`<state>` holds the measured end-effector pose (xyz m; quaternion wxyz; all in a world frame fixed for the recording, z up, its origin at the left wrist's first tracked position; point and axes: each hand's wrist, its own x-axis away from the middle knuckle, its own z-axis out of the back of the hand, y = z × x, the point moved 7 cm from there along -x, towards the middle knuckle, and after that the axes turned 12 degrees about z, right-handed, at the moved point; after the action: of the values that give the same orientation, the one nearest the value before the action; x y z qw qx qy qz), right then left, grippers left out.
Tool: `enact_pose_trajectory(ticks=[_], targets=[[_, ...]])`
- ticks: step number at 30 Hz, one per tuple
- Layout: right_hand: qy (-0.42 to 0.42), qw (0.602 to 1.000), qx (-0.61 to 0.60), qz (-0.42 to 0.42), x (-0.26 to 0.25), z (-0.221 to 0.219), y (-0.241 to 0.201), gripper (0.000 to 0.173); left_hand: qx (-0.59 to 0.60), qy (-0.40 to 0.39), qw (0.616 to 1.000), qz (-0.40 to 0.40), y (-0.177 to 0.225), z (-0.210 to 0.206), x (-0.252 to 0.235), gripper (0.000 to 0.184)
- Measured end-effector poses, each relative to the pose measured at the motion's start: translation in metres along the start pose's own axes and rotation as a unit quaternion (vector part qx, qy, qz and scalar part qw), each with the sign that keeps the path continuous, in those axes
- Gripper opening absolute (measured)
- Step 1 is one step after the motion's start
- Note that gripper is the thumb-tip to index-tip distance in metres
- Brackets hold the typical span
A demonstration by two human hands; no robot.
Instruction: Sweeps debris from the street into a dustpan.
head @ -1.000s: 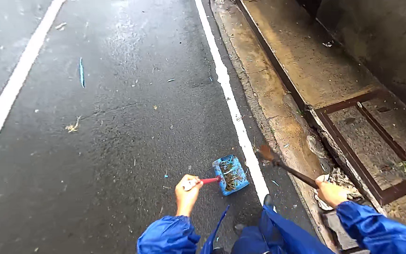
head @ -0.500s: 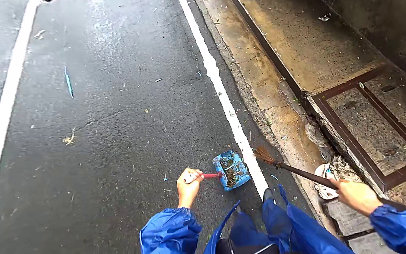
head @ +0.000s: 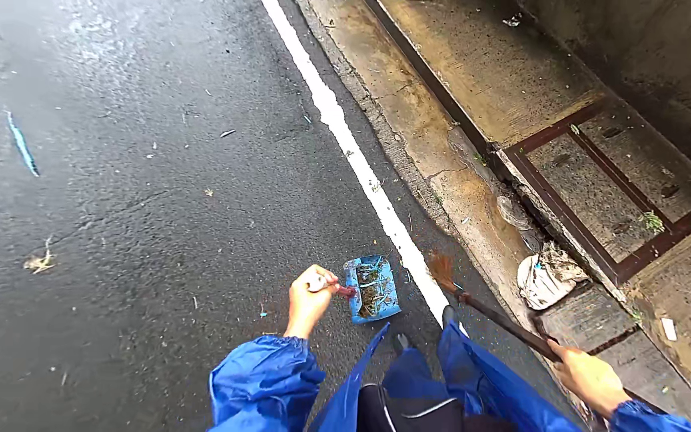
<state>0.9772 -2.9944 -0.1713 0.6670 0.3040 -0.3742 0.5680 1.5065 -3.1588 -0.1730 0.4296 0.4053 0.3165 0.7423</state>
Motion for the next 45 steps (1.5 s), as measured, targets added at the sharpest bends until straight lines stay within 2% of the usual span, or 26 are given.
enact_pose_trajectory(ticks=[4, 7, 9, 12, 14, 17, 21, 23, 25, 27, 30, 34, 36, 39, 42, 44, 45], targets=[[0.041, 0.996, -0.067, -0.047, 0.063, -0.004, 0.035, 0.054, -0.03, -0.016, 0.999, -0.005, -0.009, 0.002, -0.001, 0.018], [0.061, 0.989, -0.084, -0.104, 0.082, -0.002, 0.019, 0.055, -0.02, -0.03, 0.999, -0.034, -0.008, 0.001, -0.004, 0.018], [0.063, 0.987, -0.091, -0.12, 0.063, -0.017, -0.009, 0.055, -0.022, -0.034, 0.998, -0.042, -0.007, -0.003, -0.007, 0.018], [-0.006, 0.995, -0.087, -0.05, 0.024, -0.061, -0.06, 0.053, -0.025, -0.032, 0.999, -0.027, -0.011, -0.008, -0.005, 0.018], [-0.048, 0.994, -0.098, 0.012, 0.022, -0.08, -0.076, 0.047, -0.026, -0.031, 0.999, -0.021, -0.012, -0.008, -0.006, 0.019], [-0.07, 0.99, -0.125, 0.015, 0.066, -0.081, -0.046, 0.052, -0.024, -0.032, 0.999, -0.018, -0.012, -0.004, -0.007, 0.019], [-0.031, 0.987, -0.144, -0.059, 0.154, -0.074, 0.007, 0.049, -0.012, -0.037, 0.999, -0.024, -0.018, 0.001, -0.014, 0.021], [-0.001, 0.984, -0.142, -0.107, 0.178, -0.073, 0.018, 0.049, -0.011, -0.038, 0.999, -0.021, -0.019, 0.0, -0.018, 0.022], [0.015, 0.981, -0.118, -0.154, 0.171, -0.084, 0.022, 0.052, -0.014, -0.033, 0.999, -0.008, -0.018, -0.002, -0.019, 0.023], [0.02, 0.979, -0.092, -0.178, 0.139, -0.098, 0.022, 0.051, -0.021, -0.031, 0.999, -0.008, -0.014, -0.004, -0.018, 0.024], [-0.043, 0.987, -0.084, -0.133, 0.113, -0.101, 0.017, 0.048, -0.04, -0.035, 0.998, -0.015, -0.011, -0.007, -0.014, 0.02], [-0.001, 0.985, -0.167, -0.051, 0.141, -0.09, 0.043, 0.047, -0.052, -0.035, 0.998, 0.003, -0.016, -0.006, -0.017, 0.016], [0.01, 0.982, -0.182, -0.058, 0.159, -0.078, 0.043, 0.051, -0.051, -0.039, 0.998, -0.002, -0.018, -0.007, -0.015, 0.014], [0.017, 0.985, -0.141, -0.1, 0.155, -0.067, 0.032, 0.055, -0.048, -0.04, 0.998, -0.008, -0.013, -0.008, -0.015, 0.013], [-0.004, 0.986, -0.111, -0.128, 0.109, -0.084, 0.011, 0.056, -0.049, -0.035, 0.998, -0.006, -0.014, -0.01, -0.015, 0.012], [0.007, 0.991, -0.095, -0.096, 0.077, -0.086, -0.03, 0.047, -0.047, -0.023, 0.999, -0.005, -0.017, -0.008, -0.018, 0.014], [0.062, 0.993, -0.073, -0.074, 0.072, -0.081, -0.058, 0.041, -0.047, -0.018, 0.999, -0.008, -0.018, -0.005, -0.019, 0.014]])
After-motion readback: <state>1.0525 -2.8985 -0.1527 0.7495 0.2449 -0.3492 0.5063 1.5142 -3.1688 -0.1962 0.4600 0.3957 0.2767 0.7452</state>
